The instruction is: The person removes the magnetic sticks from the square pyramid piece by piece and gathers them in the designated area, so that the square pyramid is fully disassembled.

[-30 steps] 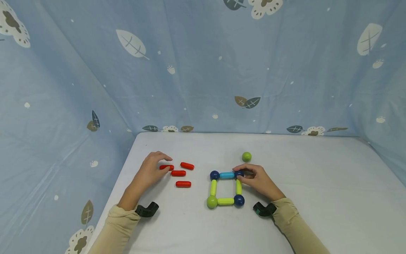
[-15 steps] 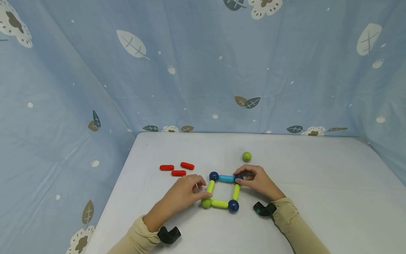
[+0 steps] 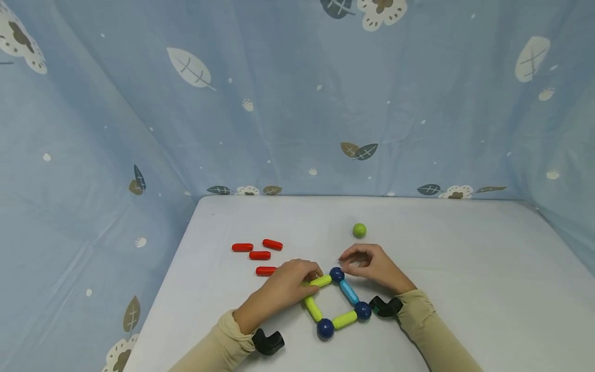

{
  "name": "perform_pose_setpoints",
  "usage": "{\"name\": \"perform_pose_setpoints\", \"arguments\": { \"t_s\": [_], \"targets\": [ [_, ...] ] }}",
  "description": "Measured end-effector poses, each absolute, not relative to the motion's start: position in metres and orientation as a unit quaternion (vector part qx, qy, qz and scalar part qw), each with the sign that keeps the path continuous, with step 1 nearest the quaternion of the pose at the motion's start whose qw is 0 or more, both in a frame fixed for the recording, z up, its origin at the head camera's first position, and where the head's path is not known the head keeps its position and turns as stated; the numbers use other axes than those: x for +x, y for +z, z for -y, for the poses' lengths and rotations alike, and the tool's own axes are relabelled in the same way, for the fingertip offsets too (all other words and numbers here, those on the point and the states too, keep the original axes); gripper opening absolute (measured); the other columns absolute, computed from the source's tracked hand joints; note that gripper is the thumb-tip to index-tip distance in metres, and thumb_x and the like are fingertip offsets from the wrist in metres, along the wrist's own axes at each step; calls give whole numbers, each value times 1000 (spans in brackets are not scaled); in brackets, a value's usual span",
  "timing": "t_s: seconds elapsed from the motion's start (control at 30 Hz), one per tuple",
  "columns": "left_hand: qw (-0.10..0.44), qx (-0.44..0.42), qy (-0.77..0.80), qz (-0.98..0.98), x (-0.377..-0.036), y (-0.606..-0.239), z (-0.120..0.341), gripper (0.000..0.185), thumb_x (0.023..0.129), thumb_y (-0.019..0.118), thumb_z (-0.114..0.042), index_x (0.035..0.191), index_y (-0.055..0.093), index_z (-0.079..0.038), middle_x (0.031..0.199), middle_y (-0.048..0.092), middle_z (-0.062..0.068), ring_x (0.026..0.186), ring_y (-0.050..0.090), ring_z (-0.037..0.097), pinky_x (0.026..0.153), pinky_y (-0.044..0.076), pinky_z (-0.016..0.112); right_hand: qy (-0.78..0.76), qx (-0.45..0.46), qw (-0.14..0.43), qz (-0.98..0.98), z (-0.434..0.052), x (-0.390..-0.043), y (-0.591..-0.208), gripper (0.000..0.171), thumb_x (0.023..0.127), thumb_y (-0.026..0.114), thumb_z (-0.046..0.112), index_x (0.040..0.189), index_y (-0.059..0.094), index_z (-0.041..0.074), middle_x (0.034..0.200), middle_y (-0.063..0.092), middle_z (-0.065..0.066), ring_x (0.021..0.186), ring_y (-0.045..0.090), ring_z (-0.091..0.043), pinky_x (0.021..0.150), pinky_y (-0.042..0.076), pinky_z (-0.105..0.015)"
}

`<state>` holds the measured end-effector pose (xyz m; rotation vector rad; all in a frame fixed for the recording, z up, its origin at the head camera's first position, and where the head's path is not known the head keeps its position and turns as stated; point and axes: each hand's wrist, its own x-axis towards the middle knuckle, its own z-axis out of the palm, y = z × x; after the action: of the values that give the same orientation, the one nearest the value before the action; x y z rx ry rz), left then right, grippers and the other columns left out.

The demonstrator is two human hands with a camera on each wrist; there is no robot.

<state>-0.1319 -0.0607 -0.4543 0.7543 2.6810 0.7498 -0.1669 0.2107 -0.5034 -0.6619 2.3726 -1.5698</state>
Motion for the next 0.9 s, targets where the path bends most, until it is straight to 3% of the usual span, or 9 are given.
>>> {"name": "perform_pose_setpoints", "arguments": {
  "t_s": [0.27, 0.5, 0.77, 0.9],
  "targets": [
    [86, 291, 237, -923, -131, -460, 44, 25, 91, 80, -23, 115, 77, -15, 108, 74, -6, 100, 63, 9, 83, 53, 24, -505, -277, 132, -807, -210, -168, -504, 28, 87, 85, 22, 114, 77, 19, 105, 76, 1, 85, 65, -7, 67, 54, -24],
    [65, 303, 228, -923, -132, -461, 44, 19, 91, 80, -24, 108, 78, -15, 102, 71, -5, 92, 59, 8, 77, 50, 21, -512, -315, 143, -787, -211, -169, -502, 18, 88, 82, 15, 106, 79, 15, 101, 78, -5, 68, 54, -6, 57, 46, -22],
    [60, 285, 266, -919, -133, -462, 46, 19, 93, 78, -23, 108, 72, -14, 97, 66, -6, 81, 54, 4, 73, 48, 18, -511, -298, 161, -790, -212, -169, -500, 15, 89, 81, 14, 104, 78, 12, 98, 76, -9, 68, 54, -5, 59, 47, -21],
    [47, 267, 291, -917, -135, -462, 47, 20, 91, 81, -24, 107, 72, -17, 98, 67, -7, 88, 54, 7, 77, 49, 19, -510, -290, 162, -793, -212, -169, -498, 16, 88, 82, 15, 104, 77, 13, 97, 76, -9, 69, 54, -6, 59, 47, -22]
  ]
}}
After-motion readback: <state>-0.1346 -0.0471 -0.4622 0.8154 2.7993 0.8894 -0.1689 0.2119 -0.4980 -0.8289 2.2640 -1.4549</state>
